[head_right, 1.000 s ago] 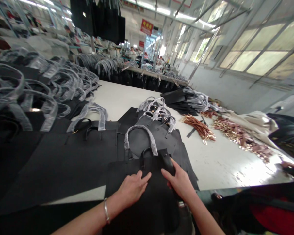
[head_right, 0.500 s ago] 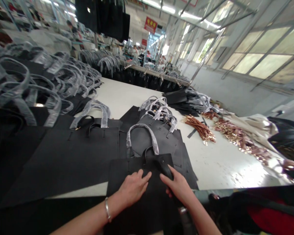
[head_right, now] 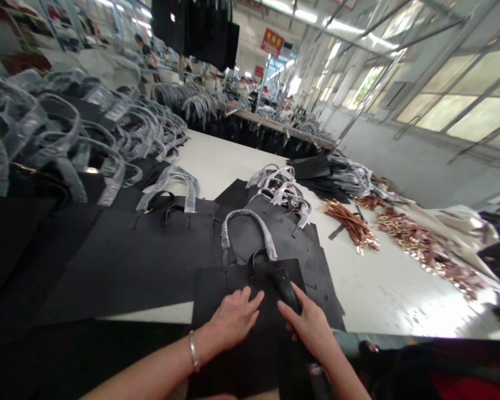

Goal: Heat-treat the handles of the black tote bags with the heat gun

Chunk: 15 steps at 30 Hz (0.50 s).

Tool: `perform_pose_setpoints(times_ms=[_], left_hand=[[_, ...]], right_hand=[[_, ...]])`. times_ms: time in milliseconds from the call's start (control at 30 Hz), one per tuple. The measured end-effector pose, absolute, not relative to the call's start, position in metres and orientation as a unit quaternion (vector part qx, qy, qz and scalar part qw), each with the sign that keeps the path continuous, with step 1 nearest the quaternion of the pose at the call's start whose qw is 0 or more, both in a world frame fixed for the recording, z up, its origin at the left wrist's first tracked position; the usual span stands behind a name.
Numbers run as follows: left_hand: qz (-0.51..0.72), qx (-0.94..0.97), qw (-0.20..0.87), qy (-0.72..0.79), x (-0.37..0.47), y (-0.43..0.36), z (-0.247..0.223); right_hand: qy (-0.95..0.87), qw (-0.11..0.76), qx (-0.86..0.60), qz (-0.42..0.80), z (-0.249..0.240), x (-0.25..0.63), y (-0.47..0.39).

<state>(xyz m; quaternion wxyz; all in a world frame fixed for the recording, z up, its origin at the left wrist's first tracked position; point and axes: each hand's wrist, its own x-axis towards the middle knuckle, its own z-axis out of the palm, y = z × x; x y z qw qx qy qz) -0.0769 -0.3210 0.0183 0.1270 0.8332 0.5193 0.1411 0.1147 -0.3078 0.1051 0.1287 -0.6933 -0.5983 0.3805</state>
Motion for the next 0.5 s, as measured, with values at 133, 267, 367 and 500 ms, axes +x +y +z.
perform_pose_setpoints(times_ms=[133, 267, 367, 500], left_hand=[[0.166, 0.843, 0.09, 0.503, -0.081, -0.345, 0.01], [0.201, 0.86, 0.057, 0.465, -0.096, -0.372, -0.005], [0.227, 0.86, 0.081, 0.45, -0.108, -0.38, -0.01], [0.231, 0.86, 0.116, 0.44, -0.116, -0.377, -0.004]], right_hand=[[-0.65, 0.115, -0.666, 0.349, 0.122, 0.095, -0.302], [-0.664, 0.065, -0.645, 0.373, 0.134, 0.089, -0.303], [-0.662, 0.098, -0.664, 0.335, 0.136, 0.088, -0.304], [-0.672, 0.132, -0.674, 0.277, 0.142, 0.085, -0.303]])
